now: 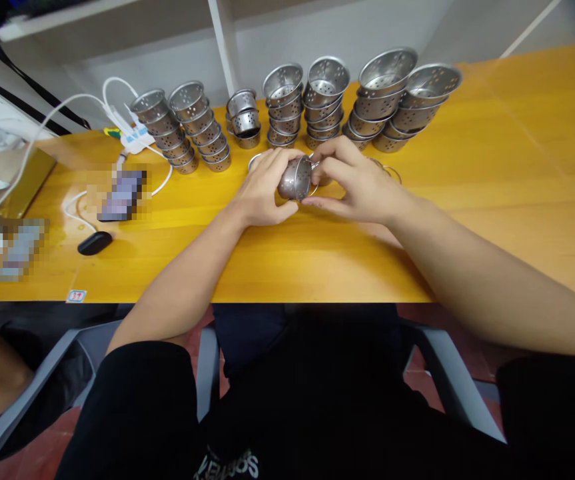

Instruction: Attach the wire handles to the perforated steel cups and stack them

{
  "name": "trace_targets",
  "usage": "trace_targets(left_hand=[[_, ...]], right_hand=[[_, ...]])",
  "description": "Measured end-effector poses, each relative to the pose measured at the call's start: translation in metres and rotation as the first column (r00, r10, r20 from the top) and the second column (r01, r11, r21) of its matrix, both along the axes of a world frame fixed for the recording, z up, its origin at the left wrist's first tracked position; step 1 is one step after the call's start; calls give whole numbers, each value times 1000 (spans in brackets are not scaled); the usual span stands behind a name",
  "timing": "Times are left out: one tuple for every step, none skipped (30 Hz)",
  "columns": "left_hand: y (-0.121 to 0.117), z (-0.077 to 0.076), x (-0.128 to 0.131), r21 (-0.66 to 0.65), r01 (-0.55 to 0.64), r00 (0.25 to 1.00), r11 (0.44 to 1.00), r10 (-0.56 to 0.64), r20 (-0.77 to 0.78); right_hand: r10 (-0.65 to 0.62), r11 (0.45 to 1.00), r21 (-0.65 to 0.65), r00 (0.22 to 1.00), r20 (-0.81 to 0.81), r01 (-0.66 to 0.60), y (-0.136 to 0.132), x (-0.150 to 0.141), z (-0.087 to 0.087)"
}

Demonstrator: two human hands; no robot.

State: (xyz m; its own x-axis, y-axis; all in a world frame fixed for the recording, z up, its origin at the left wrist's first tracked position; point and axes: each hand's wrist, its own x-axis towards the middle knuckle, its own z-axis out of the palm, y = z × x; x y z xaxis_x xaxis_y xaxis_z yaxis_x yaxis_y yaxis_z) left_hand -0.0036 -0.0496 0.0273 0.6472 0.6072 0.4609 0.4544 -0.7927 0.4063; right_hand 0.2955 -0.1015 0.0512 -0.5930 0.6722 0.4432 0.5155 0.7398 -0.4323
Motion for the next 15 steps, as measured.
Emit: trace_targets(left_hand=[[0,-1,0,4,-3,1000,1000,3,4],[1,-2,0,7,-5,1000,1000,5,5],[1,-3,0,8,-5,1000,1000,5,3],[2,-4,0,8,-3,1000,1000,3,-2],[2,-4,-1,8,0,1000,1000,0,-8],[3,-5,-1,8,3,1000,1000,-3,-10],[3,-5,-1,10,6,1000,1000,-6,-9],[4,-5,-1,13,12,1000,1000,-12,-5],[5,-5,-1,17,19,1000,1000,-19,-2],[6,-5,0,20,26,1000,999,-26,-1],[7,-4,0,22,32,999,999,-32,-2],[7,-3,0,21,36,999,999,-35,-6],[8,-2,1,18,36,999,999,-36,-11],[8,-1,1,12,33,999,999,-33,-18],[8,-1,1,5,28,999,1000,-28,-25]], right_hand=[[-11,1000,-15,1000,2,11,0,0,0],[-21,999,-29,1000,5,21,0,0,1],[-25,999,-38,1000,7,25,1,0,1],[-23,999,-41,1000,6,23,1,1,1],[-15,999,-37,1000,2,15,2,1,1],[-6,1000,-28,1000,-4,6,2,2,1],[2,1000,-17,1000,-10,-3,2,3,0],[5,1000,-8,1000,-15,-6,2,3,0],[0,1000,-5,1000,-17,0,2,4,1],[-10,1000,-8,1000,-16,10,1,4,1],[-21,1000,-16,1000,-13,21,0,3,2],[-31,999,-26,999,-10,31,-1,3,3],[-37,999,-35,999,-8,37,-2,3,4],[-39,999,-38,999,-10,38,-3,3,4],[-36,999,-36,999,-13,35,-3,3,5]])
